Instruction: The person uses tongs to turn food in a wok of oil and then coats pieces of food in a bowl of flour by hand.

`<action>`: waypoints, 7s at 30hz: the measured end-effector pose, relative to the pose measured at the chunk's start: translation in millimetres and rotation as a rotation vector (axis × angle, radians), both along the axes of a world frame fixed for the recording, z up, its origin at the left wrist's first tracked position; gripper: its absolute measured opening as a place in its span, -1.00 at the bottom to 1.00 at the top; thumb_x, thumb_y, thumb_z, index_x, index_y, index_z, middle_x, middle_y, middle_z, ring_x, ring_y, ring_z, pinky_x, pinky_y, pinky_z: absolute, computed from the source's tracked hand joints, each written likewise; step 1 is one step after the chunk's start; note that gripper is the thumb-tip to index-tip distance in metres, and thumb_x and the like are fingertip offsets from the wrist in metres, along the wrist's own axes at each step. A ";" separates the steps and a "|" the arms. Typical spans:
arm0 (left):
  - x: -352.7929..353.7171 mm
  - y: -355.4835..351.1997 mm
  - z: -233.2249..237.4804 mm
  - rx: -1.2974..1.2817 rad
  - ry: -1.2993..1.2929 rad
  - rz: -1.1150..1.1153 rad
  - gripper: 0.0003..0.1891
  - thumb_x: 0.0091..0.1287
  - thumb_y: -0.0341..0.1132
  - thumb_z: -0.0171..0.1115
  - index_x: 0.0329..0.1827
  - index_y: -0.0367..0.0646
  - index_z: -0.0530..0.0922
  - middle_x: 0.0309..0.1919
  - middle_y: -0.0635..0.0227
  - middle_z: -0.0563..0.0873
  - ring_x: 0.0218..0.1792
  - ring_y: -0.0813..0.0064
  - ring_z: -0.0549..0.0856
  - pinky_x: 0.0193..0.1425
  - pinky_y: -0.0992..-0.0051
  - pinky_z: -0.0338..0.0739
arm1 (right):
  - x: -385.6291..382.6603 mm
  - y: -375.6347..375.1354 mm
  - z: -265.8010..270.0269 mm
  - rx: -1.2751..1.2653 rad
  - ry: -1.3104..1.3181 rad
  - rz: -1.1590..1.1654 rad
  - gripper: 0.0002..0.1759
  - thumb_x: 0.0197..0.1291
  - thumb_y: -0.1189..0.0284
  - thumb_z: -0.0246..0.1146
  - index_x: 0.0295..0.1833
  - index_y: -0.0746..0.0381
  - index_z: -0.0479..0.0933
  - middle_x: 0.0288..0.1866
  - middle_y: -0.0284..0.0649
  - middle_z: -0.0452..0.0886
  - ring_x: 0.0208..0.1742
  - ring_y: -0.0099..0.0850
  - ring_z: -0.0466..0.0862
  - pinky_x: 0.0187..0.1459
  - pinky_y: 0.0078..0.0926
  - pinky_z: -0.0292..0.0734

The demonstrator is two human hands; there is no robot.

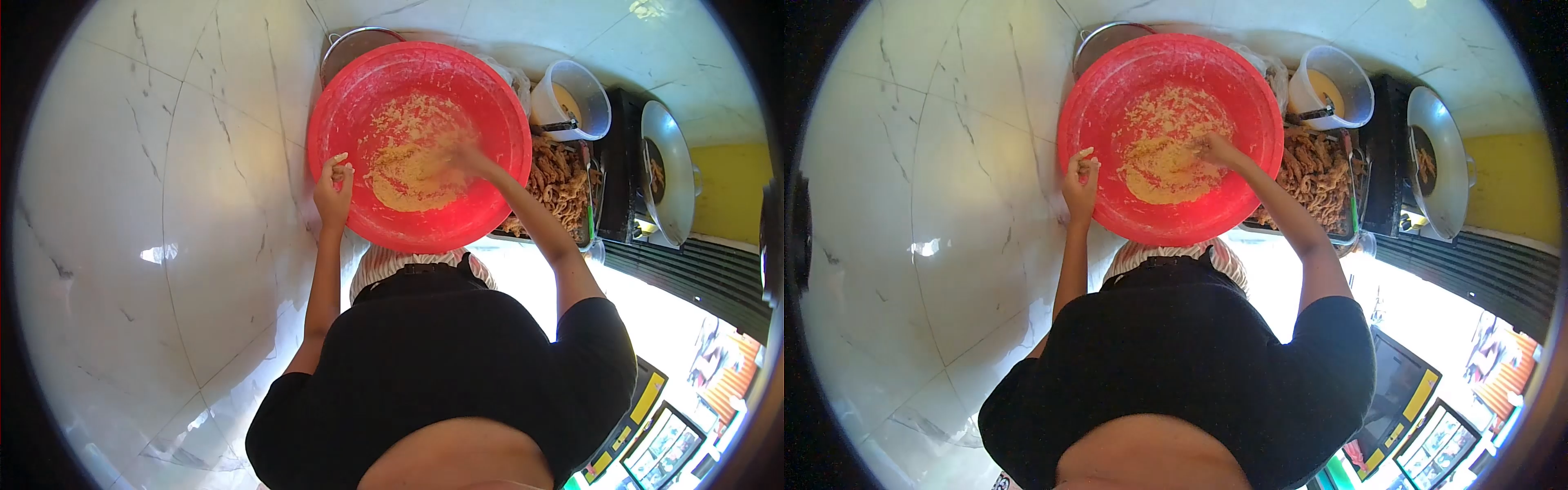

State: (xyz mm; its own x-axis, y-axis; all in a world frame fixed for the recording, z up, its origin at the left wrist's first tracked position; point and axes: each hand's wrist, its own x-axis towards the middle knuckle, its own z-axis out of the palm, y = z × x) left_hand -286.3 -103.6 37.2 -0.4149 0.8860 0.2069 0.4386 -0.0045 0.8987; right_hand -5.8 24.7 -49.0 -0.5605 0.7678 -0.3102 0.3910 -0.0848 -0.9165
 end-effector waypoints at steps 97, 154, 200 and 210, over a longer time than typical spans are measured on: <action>-1.3 -0.4 0.0 0.019 -0.033 0.027 -0.81 0.19 -0.36 0.18 -0.14 -0.13 0.55 -0.51 0.33 0.60 -0.46 0.56 0.58 -0.27 0.57 0.48 | -118.5 8.5 7.2 0.102 -0.020 0.093 -0.73 0.09 0.44 0.24 -0.09 0.31 0.55 -0.51 -0.32 0.53 -0.46 -0.57 0.48 -0.34 -0.54 0.44; -2.9 -0.5 0.8 -0.022 0.007 0.008 -0.83 0.22 -0.38 0.16 -0.15 -0.18 0.55 -0.47 0.39 0.62 -0.42 0.67 0.58 -0.28 0.66 0.44 | -24.8 -33.5 -0.3 -0.049 -0.253 0.849 -0.64 -0.07 0.49 0.23 -0.07 0.27 0.47 -0.19 -0.07 0.57 -0.16 -0.19 0.57 -0.20 -0.33 0.46; -2.1 -0.4 -2.0 0.013 0.029 -0.025 -0.84 0.20 -0.35 0.16 -0.17 -0.13 0.57 -0.47 0.33 0.62 -0.44 0.54 0.58 -0.27 0.57 0.47 | -24.7 -4.7 32.8 0.402 -0.451 0.167 -0.89 -0.19 0.48 0.24 -0.50 0.29 0.59 -0.55 -0.04 0.57 -0.46 -0.23 0.60 -0.37 -0.29 0.46; -1.4 0.1 3.1 -0.044 0.097 -0.062 -0.83 0.22 -0.36 0.16 -0.15 -0.16 0.56 -0.45 0.36 0.63 -0.44 0.62 0.56 -0.28 0.61 0.45 | -32.2 7.2 -21.2 0.391 -0.113 0.185 -0.93 -0.14 0.61 0.15 -0.58 0.37 0.43 -0.69 -0.04 0.37 -0.64 -0.39 0.42 -0.53 -0.37 0.31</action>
